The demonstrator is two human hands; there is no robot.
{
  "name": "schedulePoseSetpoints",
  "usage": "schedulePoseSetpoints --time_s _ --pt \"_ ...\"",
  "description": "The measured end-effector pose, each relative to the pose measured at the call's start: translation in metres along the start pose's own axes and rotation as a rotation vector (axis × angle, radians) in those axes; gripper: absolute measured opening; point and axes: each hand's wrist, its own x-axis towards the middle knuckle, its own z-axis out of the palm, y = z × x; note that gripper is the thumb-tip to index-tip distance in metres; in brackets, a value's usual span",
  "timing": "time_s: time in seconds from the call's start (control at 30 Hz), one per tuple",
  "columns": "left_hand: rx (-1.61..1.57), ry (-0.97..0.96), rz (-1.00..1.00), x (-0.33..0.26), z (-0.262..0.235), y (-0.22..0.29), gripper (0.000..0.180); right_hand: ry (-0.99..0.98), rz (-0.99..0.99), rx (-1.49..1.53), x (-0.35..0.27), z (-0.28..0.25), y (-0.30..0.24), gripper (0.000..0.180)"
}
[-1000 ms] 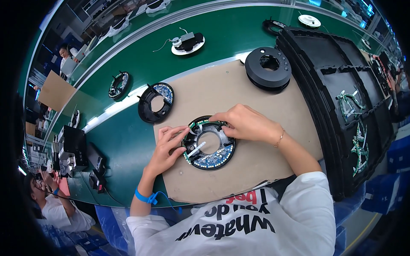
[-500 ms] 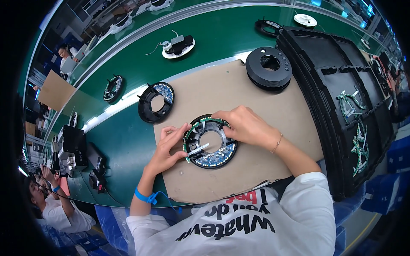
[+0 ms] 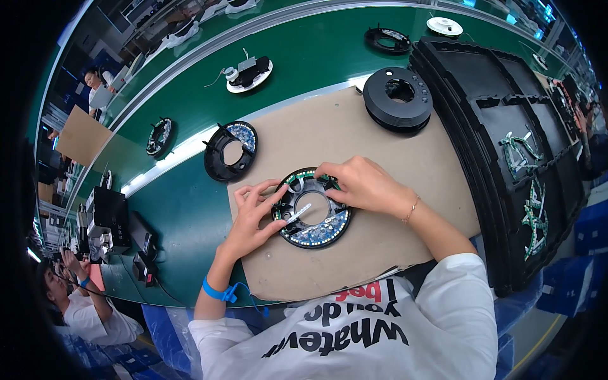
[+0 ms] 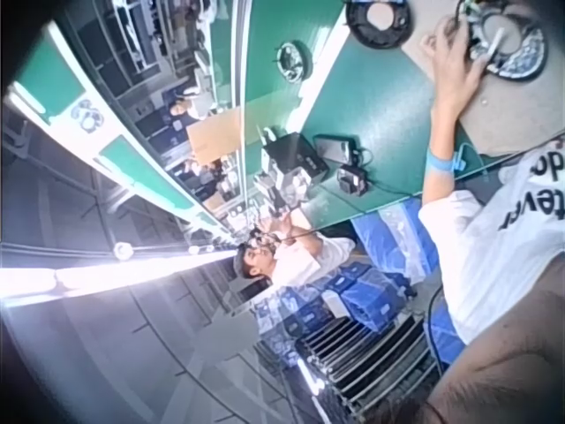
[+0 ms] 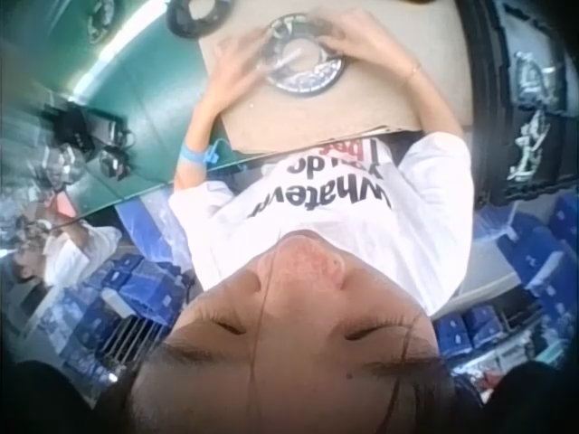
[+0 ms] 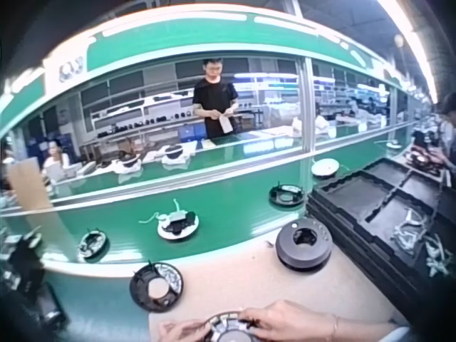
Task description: The person assembles LED light fixtures by hand, attaching LED strips and wires to circular frames on an assembly line.
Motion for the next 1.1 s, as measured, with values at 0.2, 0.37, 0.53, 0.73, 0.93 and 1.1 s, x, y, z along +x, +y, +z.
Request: schedulePoseSetpoints --time_s 0.2,0.37,0.53,0.73,0.93,1.1 --pt "0.076 -0.024 -0.033 0.001 -0.001 0.002 0.053 0.115 -0.245 -0.097 0.006 0.006 0.019 0.031" --pt "0.14 -0.011 -0.014 -0.002 -0.003 0.002 0.051 0.095 -0.272 -0.126 0.01 0.009 0.022 0.031" --pt "0.142 0.034 0.018 -0.005 -0.003 -0.001 0.046 0.102 -0.307 -0.152 0.012 0.009 0.013 0.027" --pt "0.131 0.058 0.038 -0.009 0.0 -0.004 0.044 0.084 -0.347 -0.11 0.017 0.014 0.016 0.025" --pt "0.157 0.06 0.027 -0.013 -0.003 -0.002 0.047 0.093 -0.366 -0.113 0.017 0.016 0.012 0.024" --pt "0.145 0.049 0.028 -0.017 -0.005 -0.004 0.046 0.075 -0.377 -0.191 0.017 0.017 0.006 0.021"
